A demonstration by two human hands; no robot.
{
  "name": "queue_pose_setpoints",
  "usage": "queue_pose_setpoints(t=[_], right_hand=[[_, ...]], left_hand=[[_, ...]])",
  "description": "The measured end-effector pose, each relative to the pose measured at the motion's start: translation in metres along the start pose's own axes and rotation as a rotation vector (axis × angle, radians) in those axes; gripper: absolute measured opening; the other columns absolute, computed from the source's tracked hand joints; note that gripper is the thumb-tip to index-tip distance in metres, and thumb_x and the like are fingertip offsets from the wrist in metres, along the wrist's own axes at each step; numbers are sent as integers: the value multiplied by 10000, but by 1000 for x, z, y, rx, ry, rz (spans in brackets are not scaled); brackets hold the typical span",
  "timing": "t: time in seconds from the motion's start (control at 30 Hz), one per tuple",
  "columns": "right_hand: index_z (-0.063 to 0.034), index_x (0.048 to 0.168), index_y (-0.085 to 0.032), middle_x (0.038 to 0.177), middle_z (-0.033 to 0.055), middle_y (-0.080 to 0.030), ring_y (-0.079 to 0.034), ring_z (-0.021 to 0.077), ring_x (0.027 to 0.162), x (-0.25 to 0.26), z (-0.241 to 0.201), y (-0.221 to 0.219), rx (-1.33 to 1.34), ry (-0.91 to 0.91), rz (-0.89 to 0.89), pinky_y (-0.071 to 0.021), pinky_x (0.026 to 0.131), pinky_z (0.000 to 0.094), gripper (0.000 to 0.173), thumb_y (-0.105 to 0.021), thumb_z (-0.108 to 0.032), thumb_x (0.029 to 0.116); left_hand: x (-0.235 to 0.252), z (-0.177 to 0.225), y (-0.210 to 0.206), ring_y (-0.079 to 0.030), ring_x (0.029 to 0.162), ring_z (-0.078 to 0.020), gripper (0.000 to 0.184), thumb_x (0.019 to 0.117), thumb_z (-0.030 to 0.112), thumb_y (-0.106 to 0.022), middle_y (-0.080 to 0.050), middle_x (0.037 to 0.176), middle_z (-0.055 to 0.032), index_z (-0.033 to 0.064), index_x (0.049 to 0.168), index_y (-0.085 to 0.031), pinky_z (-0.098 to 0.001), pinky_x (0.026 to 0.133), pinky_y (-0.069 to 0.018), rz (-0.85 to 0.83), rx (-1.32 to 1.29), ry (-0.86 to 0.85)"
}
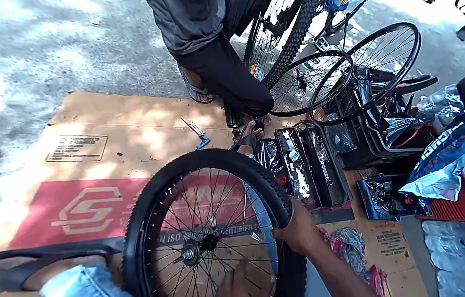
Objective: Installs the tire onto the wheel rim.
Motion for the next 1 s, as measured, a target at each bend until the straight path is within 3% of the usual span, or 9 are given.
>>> queue_pose_setpoints(t=[0.1, 0.23, 0.4, 0.53, 0.63, 0.73, 0.83, 0.9, 1.0], right_hand=[[-234, 1493, -502, 1243, 20, -698, -678, 144, 1126, -9, -30, -4, 126, 188, -36, -570, 997, 421, 983, -943, -342, 622], [-200, 1425, -574, 1207, -13, -718, -684, 94, 1106, -18, -49, -9, 223, 343, -99, -580, 988, 377, 896, -938, -332, 617], [-63, 1368, -536, 1211, 26, -702, -677, 73, 1111, -51, -40, -24, 440, 387, -228, -569, 998, 275, 857, -952, -144, 623], [3, 1351, -564, 1169, 57, -728, -694, 84, 1086, -108, -34, -31, 450, 479, -144, -575, 996, 297, 814, -946, -225, 669], [22, 1321, -585, 1113, 67, -748, -713, 87, 1044, -148, -54, -31, 389, 589, -129, -589, 968, 308, 749, -929, -255, 717], [24, 1305, -605, 1081, 93, -756, -730, 128, 1010, -173, -69, -28, 296, 674, -132, -600, 943, 359, 699, -908, -283, 756], [33, 1310, -603, 1092, 116, -755, -732, 149, 1027, -186, -77, -33, 259, 713, -154, -600, 956, 377, 710, -908, -310, 769], [64, 1290, -617, 1096, 139, -753, -730, 164, 1038, -199, -83, -33, 249, 700, -156, -589, 965, 376, 698, -899, -305, 770], [110, 1262, -629, 1079, 186, -747, -733, 207, 1023, -211, -83, -33, 244, 661, -162, -582, 951, 396, 680, -870, -308, 784]], left_hand=[[42, 12, 20, -590, 1290, -264, 773, 1014, 431, -574, -556, 1426, -222, -62, 1554, -324, -417, 1067, -523, 60, -502, -147], [60, 37, 22, -733, 997, -203, 565, 1051, 316, -517, -718, 1155, -145, -53, 1470, -432, -376, 879, -630, -42, -953, -116], [4, 46, 25, -722, 1064, -178, 593, 999, 139, -618, -725, 1200, -140, -133, 1469, -379, -372, 972, -591, -125, -963, -169], [-48, 31, 27, -664, 1212, -247, 848, 926, 262, -754, -622, 1363, -244, -182, 1491, -303, -435, 1075, -533, -87, -914, -276], [-85, 23, 48, -616, 1285, -272, 815, 925, 215, -745, -574, 1409, -276, -190, 1486, -314, -445, 1122, -493, -22, -775, -341], [-121, 11, 114, -613, 1283, -335, 632, 910, 453, -749, -681, 1310, -197, -14, 1326, -654, -547, 1112, -454, 318, -197, -394], [-137, 12, 211, -313, 1515, -372, 1025, 760, 827, -627, -384, 1600, -200, 189, 1533, -411, -587, 1229, -255, 690, 146, -569], [-101, 28, 250, -221, 1558, -382, 1172, 709, 978, -446, -271, 1670, -189, 222, 1596, -326, -655, 1235, -184, 738, 347, -733], [-34, 73, 259, -405, 1475, -353, 1152, 711, 1000, -380, -529, 1512, -154, 150, 1465, -567, -645, 1220, -257, 554, 498, -1042]])
Point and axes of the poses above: each hand's wrist, its own x-axis towards the middle knuckle, its own y-axis out of the back of the hand, z = x × y, the point moved 10 cm from there along x, towards the middle knuckle
